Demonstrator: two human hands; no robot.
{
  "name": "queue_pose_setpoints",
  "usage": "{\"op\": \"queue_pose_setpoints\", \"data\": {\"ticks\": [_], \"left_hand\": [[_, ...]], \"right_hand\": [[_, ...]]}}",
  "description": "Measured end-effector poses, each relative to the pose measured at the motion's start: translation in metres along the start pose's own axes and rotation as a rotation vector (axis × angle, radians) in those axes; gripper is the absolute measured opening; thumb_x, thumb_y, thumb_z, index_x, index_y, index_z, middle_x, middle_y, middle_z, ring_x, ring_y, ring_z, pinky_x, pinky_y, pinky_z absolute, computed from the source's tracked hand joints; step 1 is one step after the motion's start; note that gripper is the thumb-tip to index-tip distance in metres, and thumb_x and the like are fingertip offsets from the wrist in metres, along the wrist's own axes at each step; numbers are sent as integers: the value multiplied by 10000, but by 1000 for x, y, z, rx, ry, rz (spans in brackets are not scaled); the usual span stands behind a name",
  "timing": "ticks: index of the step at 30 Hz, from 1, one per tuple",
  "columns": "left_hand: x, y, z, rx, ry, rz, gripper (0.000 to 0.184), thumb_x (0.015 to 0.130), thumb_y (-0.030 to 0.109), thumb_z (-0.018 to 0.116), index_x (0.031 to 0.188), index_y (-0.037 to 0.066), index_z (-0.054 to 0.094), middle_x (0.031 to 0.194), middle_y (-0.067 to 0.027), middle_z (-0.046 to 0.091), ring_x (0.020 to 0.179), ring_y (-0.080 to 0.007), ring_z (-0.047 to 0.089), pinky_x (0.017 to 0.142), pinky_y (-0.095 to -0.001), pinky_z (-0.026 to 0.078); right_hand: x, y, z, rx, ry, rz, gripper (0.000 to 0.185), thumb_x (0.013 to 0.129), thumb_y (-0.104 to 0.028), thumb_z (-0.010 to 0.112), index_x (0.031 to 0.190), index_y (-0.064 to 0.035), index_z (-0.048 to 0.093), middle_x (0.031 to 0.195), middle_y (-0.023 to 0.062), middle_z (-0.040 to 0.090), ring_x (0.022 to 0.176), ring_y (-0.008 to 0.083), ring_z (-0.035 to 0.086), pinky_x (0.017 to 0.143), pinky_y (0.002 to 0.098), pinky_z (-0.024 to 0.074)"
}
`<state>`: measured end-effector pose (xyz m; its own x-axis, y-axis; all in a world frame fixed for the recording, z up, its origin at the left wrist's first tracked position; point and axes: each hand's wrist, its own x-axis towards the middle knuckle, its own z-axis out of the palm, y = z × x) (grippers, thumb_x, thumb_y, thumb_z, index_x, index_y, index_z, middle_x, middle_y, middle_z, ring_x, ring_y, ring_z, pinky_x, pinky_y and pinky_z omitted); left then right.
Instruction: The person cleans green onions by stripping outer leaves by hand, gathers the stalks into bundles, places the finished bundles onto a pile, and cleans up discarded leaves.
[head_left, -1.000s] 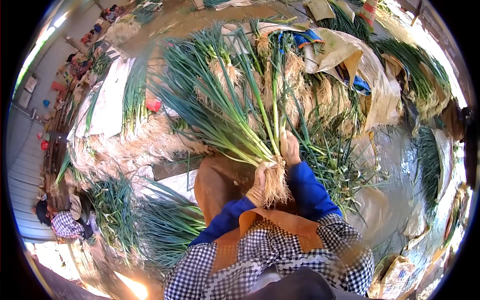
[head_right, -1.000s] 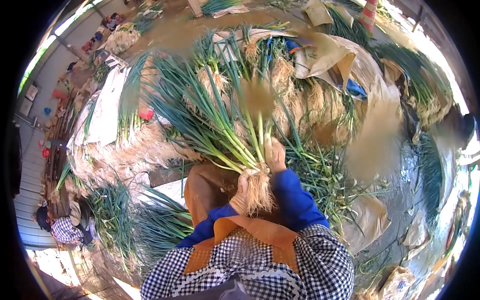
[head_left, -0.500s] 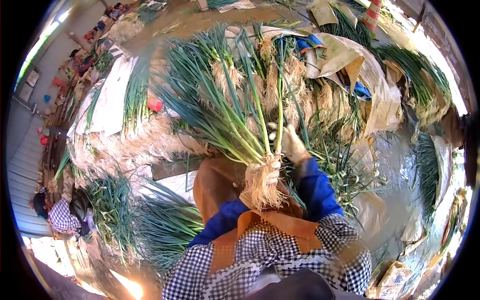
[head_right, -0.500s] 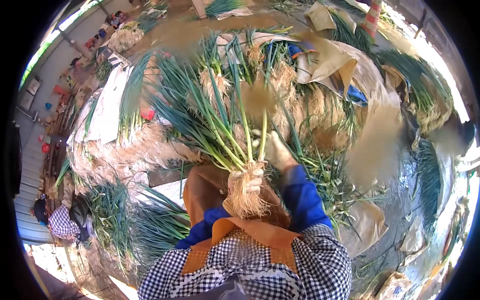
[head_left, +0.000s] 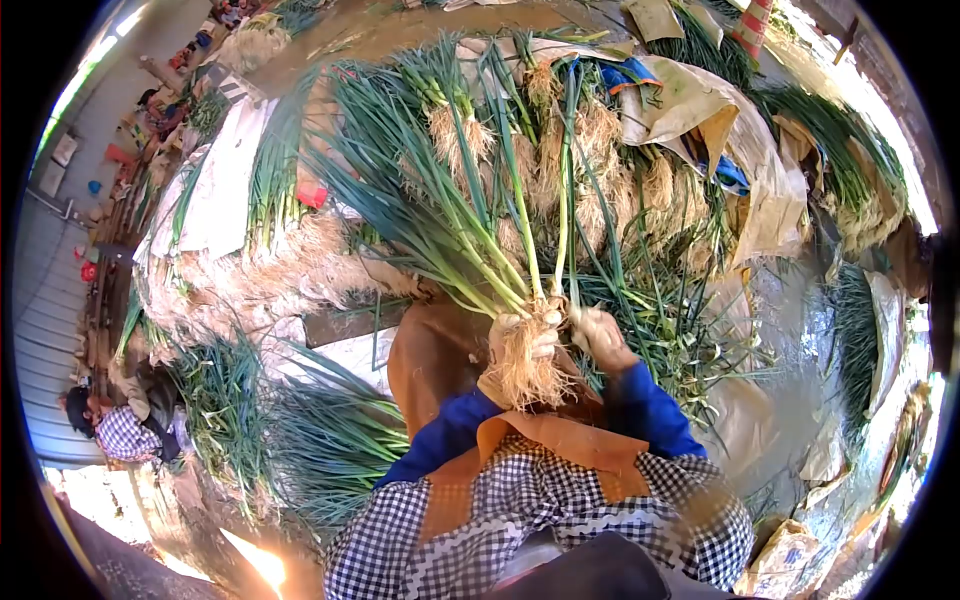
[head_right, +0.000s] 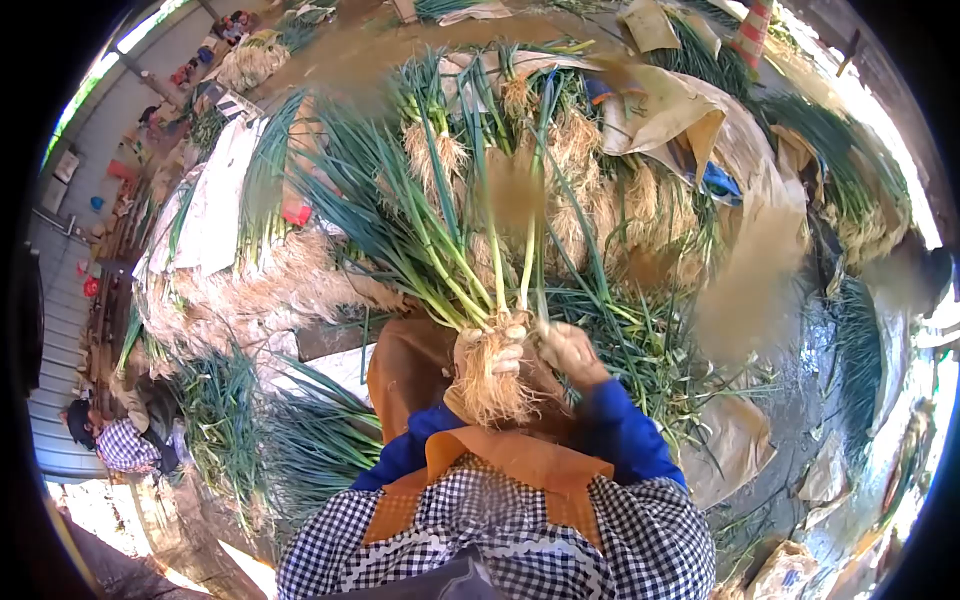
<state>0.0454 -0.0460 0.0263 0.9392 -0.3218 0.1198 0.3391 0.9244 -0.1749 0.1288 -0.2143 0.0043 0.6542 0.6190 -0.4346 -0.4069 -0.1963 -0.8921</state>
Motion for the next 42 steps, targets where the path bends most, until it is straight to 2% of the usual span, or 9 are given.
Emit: {"op": "queue_pose_setpoints", "data": {"ticks": [3,9,13,19,24,27,33,38,42], "left_hand": [[2,-2,-2,-10,-8,-1,586,737,159,558,1236,-29,316,880,-73,421,623,-116,410,520,-235,379],[-4,-4,-7,-50,9,35,580,747,162,553,1236,-36,312,894,-88,417,639,-119,417,523,-224,379],[-6,-4,-5,-80,-13,44,521,762,163,537,1197,-55,350,890,-98,422,622,-111,410,523,-219,380],[-5,-5,-8,-69,32,92,456,770,162,526,1141,-64,386,868,-94,415,620,-118,406,500,-224,374],[-3,3,-4,-2,-13,40,545,751,198,553,1175,-70,339,862,-79,413,620,-111,402,506,-217,374],[-3,-1,-3,13,-18,34,554,751,199,543,1195,-65,342,865,-79,426,624,-116,411,511,-223,378],[-3,-4,-16,132,115,56,550,744,199,525,1215,-48,383,864,-89,464,623,-150,441,515,-270,410],[-19,-1,-20,119,86,69,466,758,184,476,1173,-25,457,874,-130,544,673,-197,531,569,-294,471],[-27,4,-41,359,344,120,420,771,135,459,1140,-62,492,952,-152,604,794,-220,606,702,-315,520]], "right_hand": [[11,33,-65,-1508,178,-76,400,883,-411,466,1106,-95,566,714,146,620,700,285,620,633,366,478],[42,-37,21,368,-179,-437,453,927,-342,447,1256,-31,439,1145,46,539,1012,140,501,852,290,404],[35,-33,50,595,-168,-302,272,915,-233,498,1097,-32,518,925,20,582,809,73,542,701,207,445],[16,-17,30,-922,611,-957,235,900,-216,500,781,-30,579,607,49,514,557,162,506,516,318,391],[-66,-9,-23,-496,102,-168,209,880,-208,516,805,-38,613,659,85,552,573,197,519,541,310,412],[-74,40,-103,-1596,-95,393,467,867,-487,431,1024,-84,608,947,165,631,945,301,598,782,379,459],[-12,-49,-3,-259,25,-413,303,893,-301,461,1020,-47,565,957,132,607,893,300,584,757,332,466],[-14,-63,21,-1314,135,-1148,112,850,-150,523,773,-112,597,612,32,488,565,216,524,485,330,388],[-55,-81,-15,-427,-562,-460,174,853,-204,554,785,-57,616,730,80,590,615,216,561,518,314,434]]}}
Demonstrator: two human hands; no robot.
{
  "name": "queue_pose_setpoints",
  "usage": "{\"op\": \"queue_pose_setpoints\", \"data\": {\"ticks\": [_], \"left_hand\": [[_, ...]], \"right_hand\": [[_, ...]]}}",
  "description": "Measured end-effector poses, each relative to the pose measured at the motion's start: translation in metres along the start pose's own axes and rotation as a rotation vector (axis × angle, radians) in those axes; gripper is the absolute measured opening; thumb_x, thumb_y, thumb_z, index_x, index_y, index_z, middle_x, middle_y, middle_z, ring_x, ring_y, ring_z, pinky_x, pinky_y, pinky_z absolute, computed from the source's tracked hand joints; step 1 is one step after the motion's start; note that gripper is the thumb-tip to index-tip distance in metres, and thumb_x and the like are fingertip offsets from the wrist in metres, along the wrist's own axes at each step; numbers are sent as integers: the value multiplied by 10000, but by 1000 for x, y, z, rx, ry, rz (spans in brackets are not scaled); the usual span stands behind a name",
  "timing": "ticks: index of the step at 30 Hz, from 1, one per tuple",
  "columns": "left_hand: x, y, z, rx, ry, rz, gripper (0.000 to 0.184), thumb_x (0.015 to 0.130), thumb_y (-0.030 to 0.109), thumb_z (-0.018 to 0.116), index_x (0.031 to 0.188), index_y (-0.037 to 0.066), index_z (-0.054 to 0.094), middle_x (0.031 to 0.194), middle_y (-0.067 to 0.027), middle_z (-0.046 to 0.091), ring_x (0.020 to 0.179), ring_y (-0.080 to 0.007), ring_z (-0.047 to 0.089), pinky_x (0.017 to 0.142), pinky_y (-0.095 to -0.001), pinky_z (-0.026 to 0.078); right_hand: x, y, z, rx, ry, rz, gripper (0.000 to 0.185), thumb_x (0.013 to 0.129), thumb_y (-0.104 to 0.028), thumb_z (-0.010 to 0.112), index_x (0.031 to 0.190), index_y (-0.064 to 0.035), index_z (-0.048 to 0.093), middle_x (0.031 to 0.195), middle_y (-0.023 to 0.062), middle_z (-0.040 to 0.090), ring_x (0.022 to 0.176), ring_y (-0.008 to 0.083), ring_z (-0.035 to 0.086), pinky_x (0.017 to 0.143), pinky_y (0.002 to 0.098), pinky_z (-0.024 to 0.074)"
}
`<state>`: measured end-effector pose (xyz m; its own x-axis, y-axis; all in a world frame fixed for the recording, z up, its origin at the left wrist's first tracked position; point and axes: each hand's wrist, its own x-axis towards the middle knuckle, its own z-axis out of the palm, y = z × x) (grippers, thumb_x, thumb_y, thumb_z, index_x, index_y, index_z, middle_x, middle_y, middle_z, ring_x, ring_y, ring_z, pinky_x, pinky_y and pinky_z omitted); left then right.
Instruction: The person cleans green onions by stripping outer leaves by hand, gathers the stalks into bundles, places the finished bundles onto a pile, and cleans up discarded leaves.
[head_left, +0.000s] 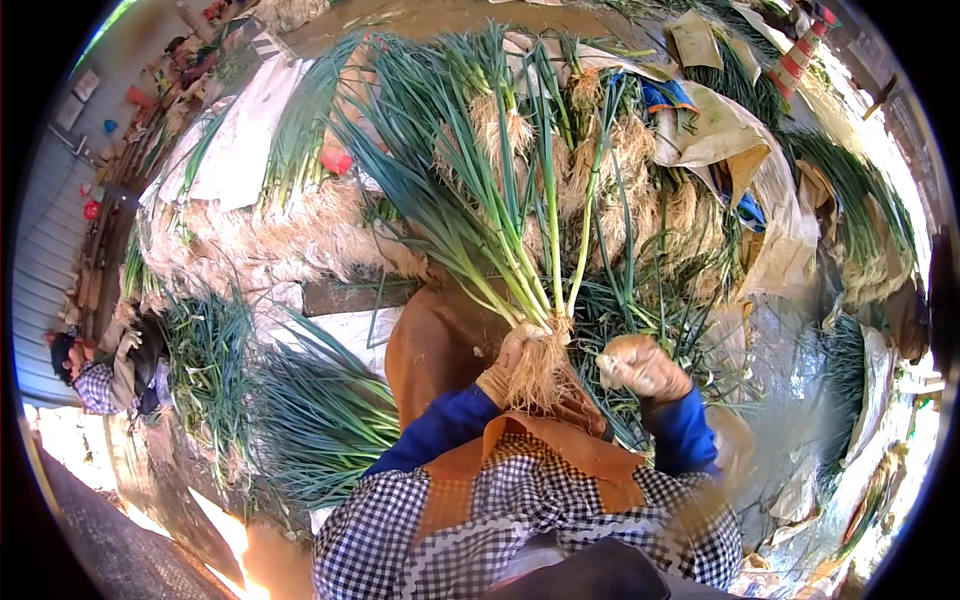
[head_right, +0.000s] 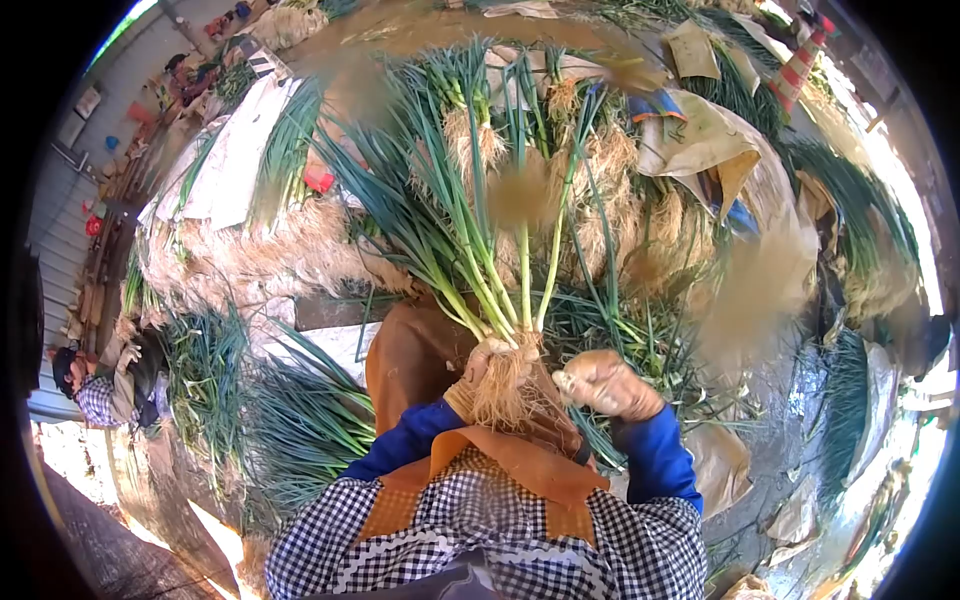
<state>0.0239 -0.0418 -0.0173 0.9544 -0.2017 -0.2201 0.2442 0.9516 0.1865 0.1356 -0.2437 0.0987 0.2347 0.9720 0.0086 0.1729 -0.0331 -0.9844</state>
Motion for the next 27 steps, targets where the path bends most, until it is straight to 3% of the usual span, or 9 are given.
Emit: {"op": "queue_pose_setpoints", "data": {"ticks": [2,5,11,13,17,21,22,25,27], "left_hand": [[8,-13,-11,56,96,19,416,771,124,467,1143,-62,491,963,-146,603,808,-223,606,710,-316,520],[11,-15,-11,138,120,42,403,773,119,496,1133,-64,497,983,-136,599,831,-223,602,723,-325,519],[19,-24,-59,228,77,53,292,843,170,529,1019,-60,567,972,-124,598,794,-178,591,687,-277,500],[30,-25,-78,279,80,64,287,852,180,542,1001,-62,578,966,-121,599,778,-165,588,679,-266,495],[31,-34,-78,125,-32,128,496,761,46,543,1231,-59,427,1026,-134,567,817,-181,586,676,-279,507],[27,-36,-61,45,35,89,450,762,41,537,1198,-44,459,1018,-132,577,805,-184,594,674,-275,515],[21,-33,-48,56,41,78,429,761,28,531,1180,-42,469,1004,-129,579,797,-179,594,666,-269,517],[22,-40,-38,-75,32,65,390,756,3,521,1143,-37,487,972,-119,577,775,-172,593,644,-256,521],[28,-42,-37,-206,13,72,371,754,-8,516,1123,-35,496,955,-113,574,761,-169,593,631,-250,523]], "right_hand": [[36,-7,-16,-849,338,-236,234,844,-208,540,973,-28,614,878,121,639,750,228,618,671,301,503],[110,5,-36,-880,477,-93,322,874,-234,519,1167,-99,518,890,103,638,644,195,607,589,265,492],[233,83,-64,-1280,-87,73,391,782,-188,582,1162,-102,550,966,86,621,935,276,570,852,312,431],[255,133,-89,-1256,-13,-219,293,792,-170,592,1074,-94,589,949,88,637,842,258,609,768,308,487],[237,45,-118,-56,121,102,143,846,-181,585,892,-50,615,818,88,649,618,139,616,536,262,523],[198,-61,-108,86,600,-146,113,854,-162,575,871,-66,633,835,83,648,674,101,613,516,211,493],[194,-56,-102,-68,294,-338,127,857,-166,571,887,-56,627,858,91,645,678,110,608,597,238,521],[200,-21,-58,-800,-4,91,438,859,-284,528,1286,-249,441,1199,51,554,1080,228,537,945,324,428],[211,-20,-40,-1112,-183,36,562,761,-220,597,1300,-231,435,1137,67,588,1001,247,575,858,301,479]]}}
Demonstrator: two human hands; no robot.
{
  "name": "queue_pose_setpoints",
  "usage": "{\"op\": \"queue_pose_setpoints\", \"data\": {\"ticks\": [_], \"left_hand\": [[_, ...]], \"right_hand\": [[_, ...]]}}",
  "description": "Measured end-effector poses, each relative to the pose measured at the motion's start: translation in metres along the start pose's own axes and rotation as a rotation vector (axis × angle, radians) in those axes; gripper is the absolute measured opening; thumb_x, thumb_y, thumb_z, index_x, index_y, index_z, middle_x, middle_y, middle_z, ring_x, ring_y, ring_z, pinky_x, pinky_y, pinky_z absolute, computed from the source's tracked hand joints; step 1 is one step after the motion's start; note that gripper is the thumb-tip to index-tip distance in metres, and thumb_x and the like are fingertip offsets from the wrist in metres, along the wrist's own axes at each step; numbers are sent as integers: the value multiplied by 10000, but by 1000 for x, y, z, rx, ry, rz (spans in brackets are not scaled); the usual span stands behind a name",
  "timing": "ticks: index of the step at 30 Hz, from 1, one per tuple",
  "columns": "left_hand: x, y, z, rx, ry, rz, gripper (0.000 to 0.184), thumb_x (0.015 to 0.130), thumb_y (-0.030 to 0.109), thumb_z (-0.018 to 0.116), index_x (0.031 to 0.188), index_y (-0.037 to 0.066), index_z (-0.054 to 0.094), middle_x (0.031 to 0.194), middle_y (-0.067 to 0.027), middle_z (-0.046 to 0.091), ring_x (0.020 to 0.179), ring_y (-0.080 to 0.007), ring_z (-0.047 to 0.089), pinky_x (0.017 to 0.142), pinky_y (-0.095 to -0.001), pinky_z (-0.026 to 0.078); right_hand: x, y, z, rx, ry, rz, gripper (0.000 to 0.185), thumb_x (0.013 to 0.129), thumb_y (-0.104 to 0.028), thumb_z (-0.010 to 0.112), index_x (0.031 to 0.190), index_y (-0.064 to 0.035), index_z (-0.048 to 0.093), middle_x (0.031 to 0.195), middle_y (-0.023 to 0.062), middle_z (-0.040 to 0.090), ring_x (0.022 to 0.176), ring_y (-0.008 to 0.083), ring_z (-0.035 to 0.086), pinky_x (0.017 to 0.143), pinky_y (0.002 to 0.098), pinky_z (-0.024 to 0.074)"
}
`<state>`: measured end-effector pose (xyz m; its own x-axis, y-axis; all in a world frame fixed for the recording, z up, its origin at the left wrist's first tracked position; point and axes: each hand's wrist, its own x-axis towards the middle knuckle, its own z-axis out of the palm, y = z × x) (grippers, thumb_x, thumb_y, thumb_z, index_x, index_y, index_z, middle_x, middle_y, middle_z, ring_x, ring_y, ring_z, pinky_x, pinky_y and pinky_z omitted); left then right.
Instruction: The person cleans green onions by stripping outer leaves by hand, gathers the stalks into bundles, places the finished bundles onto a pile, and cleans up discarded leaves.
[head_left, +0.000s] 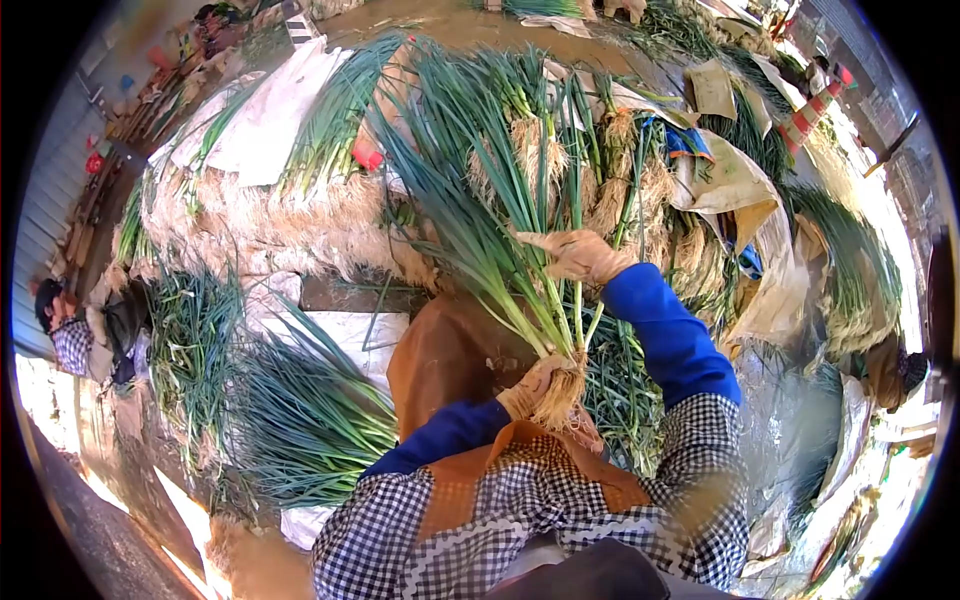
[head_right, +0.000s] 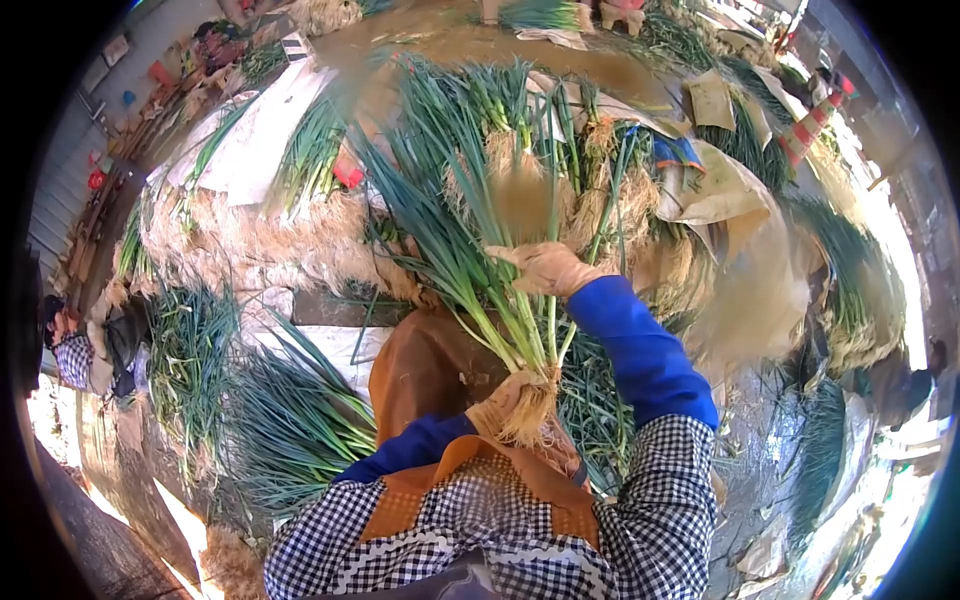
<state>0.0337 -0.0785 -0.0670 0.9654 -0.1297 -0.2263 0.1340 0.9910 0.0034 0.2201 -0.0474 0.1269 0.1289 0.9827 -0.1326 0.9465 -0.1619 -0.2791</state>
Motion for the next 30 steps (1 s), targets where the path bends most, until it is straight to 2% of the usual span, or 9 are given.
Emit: {"op": "queue_pose_setpoints", "data": {"ticks": [3,6,10,14,18,22,24,26,30], "left_hand": [[-11,1,16,84,-9,30,364,758,-7,511,1120,-33,489,917,-102,556,765,-169,571,676,-237,515],[-3,5,-18,249,-10,12,364,759,-5,517,1119,-46,481,917,-113,555,786,-176,568,693,-232,513],[10,-1,-45,151,-5,-10,351,777,32,511,1122,-27,494,909,-97,549,788,-172,571,679,-245,508],[13,-4,-56,263,39,84,370,783,60,514,1143,-26,512,964,-99,578,808,-170,580,700,-244,499],[-15,12,-2,457,128,-7,394,788,109,499,1153,-39,517,1032,-133,597,893,-201,593,776,-282,493],[-21,25,12,529,69,-32,416,788,113,482,1166,-58,501,1069,-153,584,952,-242,584,809,-309,490],[-42,26,49,393,123,-100,471,781,114,489,1215,-64,445,1009,-127,582,837,-212,591,715,-289,509],[-69,35,90,49,-162,-177,456,737,170,550,1132,-48,477,813,-59,547,631,-146,519,597,-244,489],[-119,82,114,32,-466,-259,588,725,223,544,1221,-63,412,867,-114,552,606,-134,500,536,-230,476]], "right_hand": [[33,34,44,-84,-183,89,554,733,-208,593,1271,-211,462,1077,82,605,878,257,601,780,307,503],[50,84,68,-278,174,-530,412,794,-241,616,1192,-177,534,929,88,639,752,210,621,714,282,525],[-3,57,-32,1215,613,-75,77,858,-122,553,917,-73,563,772,54,601,696,129,590,629,266,509],[-111,66,-70,1478,982,29,107,867,-126,517,823,-43,571,727,27,537,665,131,520,645,248,432],[-147,156,-4,-657,162,-125,195,746,-122,557,927,-141,625,825,17,615,729,164,571,666,332,422],[-80,168,37,874,554,262,421,782,-276,560,1197,-328,511,1063,27,596,953,203,578,864,327,417],[-40,201,75,-777,86,38,468,841,-267,545,1294,-266,428,1095,76,579,1061,212,523,897,317,405],[-24,107,13,342,277,684,413,855,-388,528,1133,-86,567,916,93,605,987,218,554,842,330,441],[-52,129,5,1152,875,472,327,873,-398,507,772,-101,600,622,-28,522,479,48,439,401,209,347]]}}
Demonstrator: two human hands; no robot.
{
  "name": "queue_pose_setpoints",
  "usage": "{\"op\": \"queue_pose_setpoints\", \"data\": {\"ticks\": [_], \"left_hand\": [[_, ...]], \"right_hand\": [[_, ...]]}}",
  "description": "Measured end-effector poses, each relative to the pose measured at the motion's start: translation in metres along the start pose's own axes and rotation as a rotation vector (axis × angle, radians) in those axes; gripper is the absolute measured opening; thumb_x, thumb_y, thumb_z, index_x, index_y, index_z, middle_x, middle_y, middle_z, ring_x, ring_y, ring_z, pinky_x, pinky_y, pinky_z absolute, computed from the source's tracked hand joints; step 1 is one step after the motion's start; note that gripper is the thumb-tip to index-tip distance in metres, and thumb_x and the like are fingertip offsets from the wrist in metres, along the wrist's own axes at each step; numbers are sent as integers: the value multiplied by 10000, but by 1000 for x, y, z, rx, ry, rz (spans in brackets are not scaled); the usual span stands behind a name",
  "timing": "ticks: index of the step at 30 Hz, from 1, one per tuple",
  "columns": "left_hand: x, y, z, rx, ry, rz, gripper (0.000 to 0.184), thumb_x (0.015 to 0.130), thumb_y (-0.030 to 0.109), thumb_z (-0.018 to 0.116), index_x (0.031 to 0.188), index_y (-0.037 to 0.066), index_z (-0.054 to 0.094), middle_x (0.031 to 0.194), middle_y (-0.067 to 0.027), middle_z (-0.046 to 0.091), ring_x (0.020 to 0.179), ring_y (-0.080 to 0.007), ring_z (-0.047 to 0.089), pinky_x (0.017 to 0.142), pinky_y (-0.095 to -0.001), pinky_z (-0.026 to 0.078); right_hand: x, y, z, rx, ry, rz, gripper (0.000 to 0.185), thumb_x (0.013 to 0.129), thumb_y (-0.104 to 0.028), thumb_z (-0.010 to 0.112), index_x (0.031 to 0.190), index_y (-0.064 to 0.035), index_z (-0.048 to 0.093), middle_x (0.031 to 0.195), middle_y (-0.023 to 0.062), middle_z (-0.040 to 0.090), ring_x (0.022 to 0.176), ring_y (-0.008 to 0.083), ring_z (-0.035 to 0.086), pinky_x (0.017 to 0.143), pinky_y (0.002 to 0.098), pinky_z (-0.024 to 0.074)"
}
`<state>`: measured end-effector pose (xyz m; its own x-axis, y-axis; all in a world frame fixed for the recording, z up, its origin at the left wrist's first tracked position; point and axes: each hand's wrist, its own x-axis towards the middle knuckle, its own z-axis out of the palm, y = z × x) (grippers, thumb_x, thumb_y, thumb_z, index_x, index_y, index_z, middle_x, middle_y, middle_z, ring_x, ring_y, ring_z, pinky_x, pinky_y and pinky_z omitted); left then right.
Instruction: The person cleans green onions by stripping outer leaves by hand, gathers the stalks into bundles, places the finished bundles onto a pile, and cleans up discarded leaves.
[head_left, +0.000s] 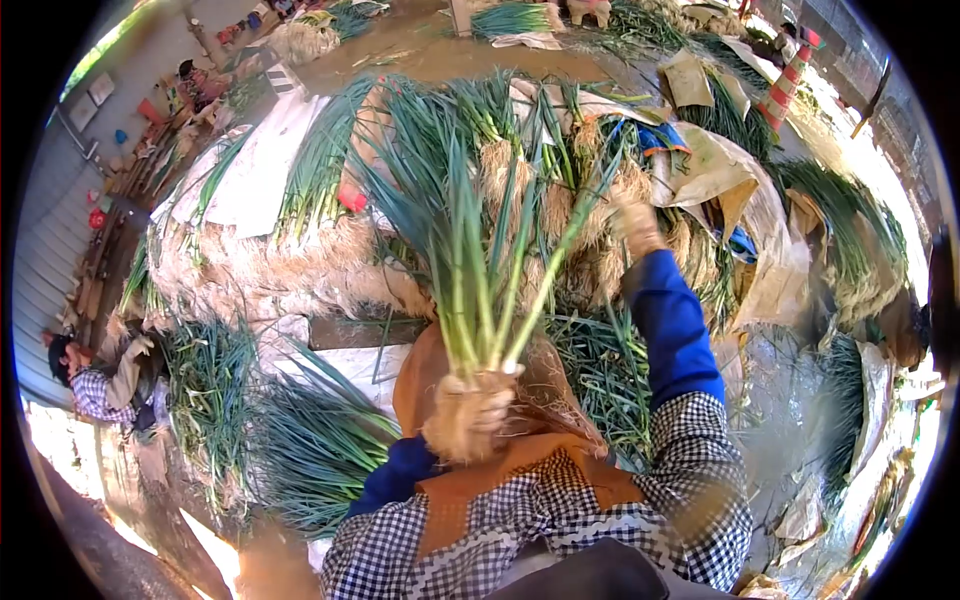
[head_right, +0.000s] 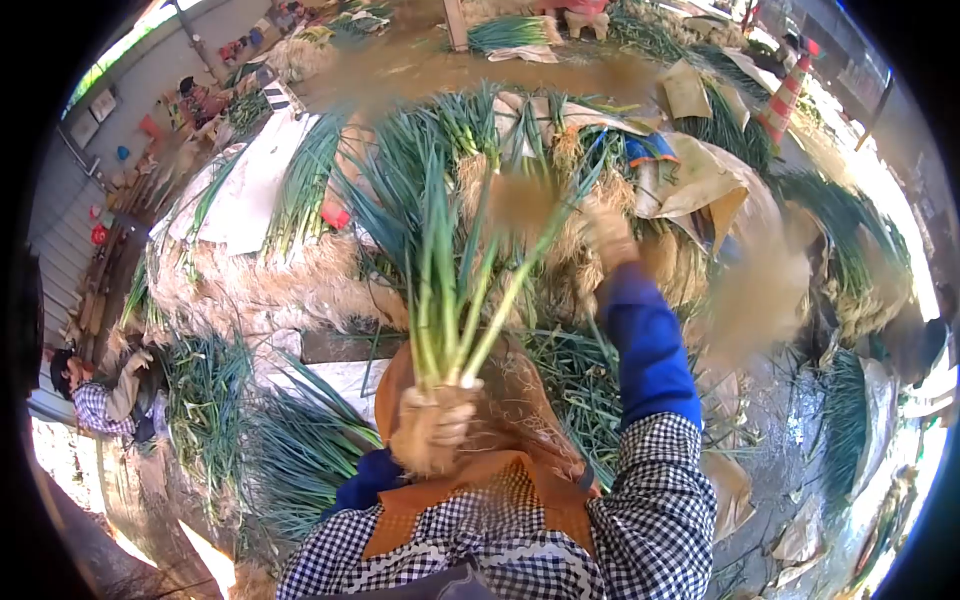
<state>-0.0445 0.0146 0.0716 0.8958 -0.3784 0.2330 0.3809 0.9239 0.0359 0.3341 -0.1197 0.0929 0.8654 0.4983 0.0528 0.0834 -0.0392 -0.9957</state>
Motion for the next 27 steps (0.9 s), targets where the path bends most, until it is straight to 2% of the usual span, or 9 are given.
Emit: {"op": "queue_pose_setpoints", "data": {"ticks": [5,9,12,15,17,21,23,24,27], "left_hand": [[-40,18,53,111,-3,173,589,723,218,546,1221,-65,410,885,-118,547,632,-140,496,559,-235,466],[-51,27,78,231,100,320,589,722,214,547,1221,-66,410,899,-122,543,654,-146,493,578,-239,458],[-57,37,101,354,159,438,590,721,211,548,1222,-67,409,910,-125,540,669,-149,490,592,-242,452],[-63,47,124,461,198,547,590,720,208,549,1222,-68,408,921,-128,537,685,-153,488,606,-245,446],[-67,54,140,527,221,618,591,719,206,550,1222,-69,408,928,-130,535,696,-156,486,615,-248,442],[-78,75,174,651,256,760,592,717,202,552,1222,-70,407,943,-134,531,717,-161,483,634,-252,434],[-79,84,189,702,255,805,592,717,200,552,1222,-71,406,950,-135,529,728,-164,481,643,-254,430],[-82,89,197,728,255,834,592,716,199,553,1223,-71,406,953,-136,528,733,-165,480,647,-255,428],[-81,103,216,799,279,905,593,715,196,554,1223,-72,405,964,-139,525,749,-169,478,661,-258,422]], "right_hand": [[-43,-27,-64,39,519,-154,243,857,-301,513,785,-74,560,613,7,483,562,99,455,502,252,370],[-71,-25,22,-428,180,-543,409,782,-354,655,1076,-79,585,848,64,627,788,161,607,679,256,499],[-83,-46,94,-1061,-14,-631,592,723,-584,600,1083,-115,577,673,18,618,617,143,608,505,272,493],[-63,-38,123,-848,-86,-925,551,745,-573,581,1023,-97,592,758,70,638,718,192,633,604,343,513],[-37,-24,124,294,-360,-339,247,852,-296,544,887,-60,606,781,46,637,634,158,600,592,307,502],[-47,-19,63,404,244,84,315,910,-291,436,810,-37,592,633,28,590,434,86,468,433,212,394],[-13,64,47,-213,471,-585,224,894,-255,501,878,-56,604,728,30,607,568,85,524,506,218,440],[-53,-3,66,210,406,-370,185,880,-235,532,901,-66,604,779,29,613,642,89,550,557,229,461],[-122,-150,123,-357,270,-1219,197,795,-175,594,973,-90,592,994,58,582,844,184,569,719,321,468]]}}
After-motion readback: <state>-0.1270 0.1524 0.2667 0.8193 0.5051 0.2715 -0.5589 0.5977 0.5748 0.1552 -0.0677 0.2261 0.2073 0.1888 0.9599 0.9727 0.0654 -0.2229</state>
